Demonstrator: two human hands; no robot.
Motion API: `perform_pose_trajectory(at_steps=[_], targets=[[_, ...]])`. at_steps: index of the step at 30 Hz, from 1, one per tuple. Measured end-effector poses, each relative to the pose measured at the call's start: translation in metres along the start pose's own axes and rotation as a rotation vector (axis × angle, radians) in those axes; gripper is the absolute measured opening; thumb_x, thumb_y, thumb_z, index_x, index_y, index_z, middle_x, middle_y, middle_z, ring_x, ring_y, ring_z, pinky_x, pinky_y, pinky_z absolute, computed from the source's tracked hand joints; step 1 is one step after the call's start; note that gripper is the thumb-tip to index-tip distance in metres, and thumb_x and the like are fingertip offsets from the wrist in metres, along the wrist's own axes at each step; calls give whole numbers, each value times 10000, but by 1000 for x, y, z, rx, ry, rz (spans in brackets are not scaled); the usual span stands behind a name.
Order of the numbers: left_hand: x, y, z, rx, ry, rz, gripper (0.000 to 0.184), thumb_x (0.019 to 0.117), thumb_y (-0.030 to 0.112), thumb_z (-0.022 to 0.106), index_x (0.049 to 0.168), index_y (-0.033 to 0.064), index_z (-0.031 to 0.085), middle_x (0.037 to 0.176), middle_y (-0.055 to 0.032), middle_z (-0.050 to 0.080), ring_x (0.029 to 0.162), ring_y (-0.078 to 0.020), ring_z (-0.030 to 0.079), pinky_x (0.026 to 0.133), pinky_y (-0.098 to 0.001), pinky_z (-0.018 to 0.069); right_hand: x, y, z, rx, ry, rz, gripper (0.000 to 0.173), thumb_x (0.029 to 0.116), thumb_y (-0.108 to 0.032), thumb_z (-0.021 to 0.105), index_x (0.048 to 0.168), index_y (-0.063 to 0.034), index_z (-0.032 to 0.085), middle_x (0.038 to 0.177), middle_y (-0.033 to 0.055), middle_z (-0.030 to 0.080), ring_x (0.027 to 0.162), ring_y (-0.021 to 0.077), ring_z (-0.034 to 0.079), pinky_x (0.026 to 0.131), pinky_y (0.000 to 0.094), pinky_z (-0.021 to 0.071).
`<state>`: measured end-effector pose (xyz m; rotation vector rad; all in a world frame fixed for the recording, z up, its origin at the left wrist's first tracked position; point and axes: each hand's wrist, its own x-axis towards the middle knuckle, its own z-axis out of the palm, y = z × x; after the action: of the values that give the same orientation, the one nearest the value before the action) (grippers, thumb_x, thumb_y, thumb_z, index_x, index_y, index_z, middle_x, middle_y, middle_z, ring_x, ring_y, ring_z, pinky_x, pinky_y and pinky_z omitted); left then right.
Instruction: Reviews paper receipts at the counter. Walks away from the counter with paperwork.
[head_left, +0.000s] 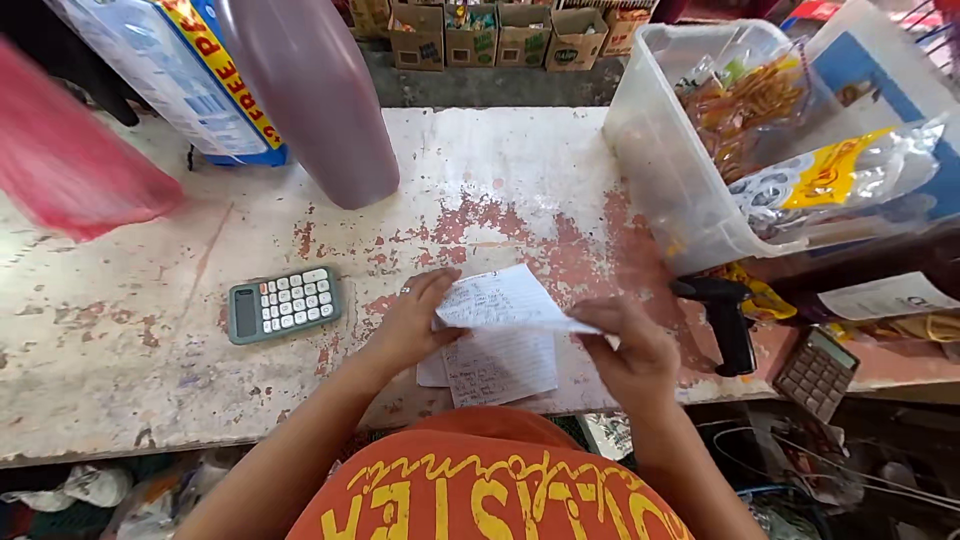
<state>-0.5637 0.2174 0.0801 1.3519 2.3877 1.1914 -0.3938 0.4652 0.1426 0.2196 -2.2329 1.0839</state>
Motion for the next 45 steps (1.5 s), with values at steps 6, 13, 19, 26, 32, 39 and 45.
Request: perform_pose_trajectory(at_steps=[6, 13, 19, 26, 32, 39, 45], targets=[[18, -28, 26, -472, 71, -278, 253, 986, 151, 661, 1212, 36, 669, 897, -30, 722, 728, -51, 656, 710, -268, 572, 66, 42, 0, -226, 107, 192, 195, 975, -96, 655, 1063, 66, 718, 942, 137, 733, 808, 83, 672, 746, 236, 559], [24, -35, 21, -649, -26, -367, 752, 916, -34, 687, 1554, 50, 297, 1157, -102, 717, 933, -150, 726, 862, -340, 607, 128, 121, 36, -145, -75, 625, 551, 963, -27, 585, 1497, 2, 451, 1320, 234, 630, 1109, 315, 679, 955, 462, 555], [25, -31, 20, -677, 50, -415, 659, 1012, 25, 572, 1577, 87, 238, 1141, -85, 711, 877, -123, 712, 794, -307, 597, 108, 117, 51, -150, -2, 565, 599, 984, -174, 633, 1514, 12, 426, 1518, 272, 446, 1285, 352, 558, 1002, 437, 513], [34, -34, 27, -613, 82, -559, 448, 1044, 120, 577, 1461, 66, 422, 1014, -80, 734, 790, -133, 705, 712, -315, 592, -6, 74, 25, -203, -373, 302, 255, 959, -123, 674, 1162, 28, 708, 1190, 194, 700, 1150, 338, 665, 991, 539, 542], [40, -24, 25, -712, 129, -698, 442, 1060, 105, 539, 1479, 110, 400, 1098, -90, 729, 841, -159, 739, 717, -326, 625, -84, 45, 11, -303, -632, 49, 252, 984, -377, 654, 1102, -175, 746, 1288, 71, 690, 1278, 310, 602, 1041, 545, 485], [33, -23, 21, -711, 112, -689, 404, 1071, 148, 532, 1458, 158, 416, 1114, -55, 705, 837, -129, 712, 720, -298, 602, -94, 34, 15, -346, -581, 51, 253, 1042, -316, 567, 1129, -152, 740, 1274, 66, 706, 1263, 305, 621, 1045, 509, 495], [30, -26, 22, -757, 166, -664, 389, 1061, 128, 547, 1434, 163, 445, 1050, -41, 705, 800, -116, 701, 707, -283, 594, -91, 32, 18, -329, -544, 36, 247, 1052, -214, 525, 1088, -143, 759, 1192, 53, 736, 1188, 288, 660, 1003, 475, 522]])
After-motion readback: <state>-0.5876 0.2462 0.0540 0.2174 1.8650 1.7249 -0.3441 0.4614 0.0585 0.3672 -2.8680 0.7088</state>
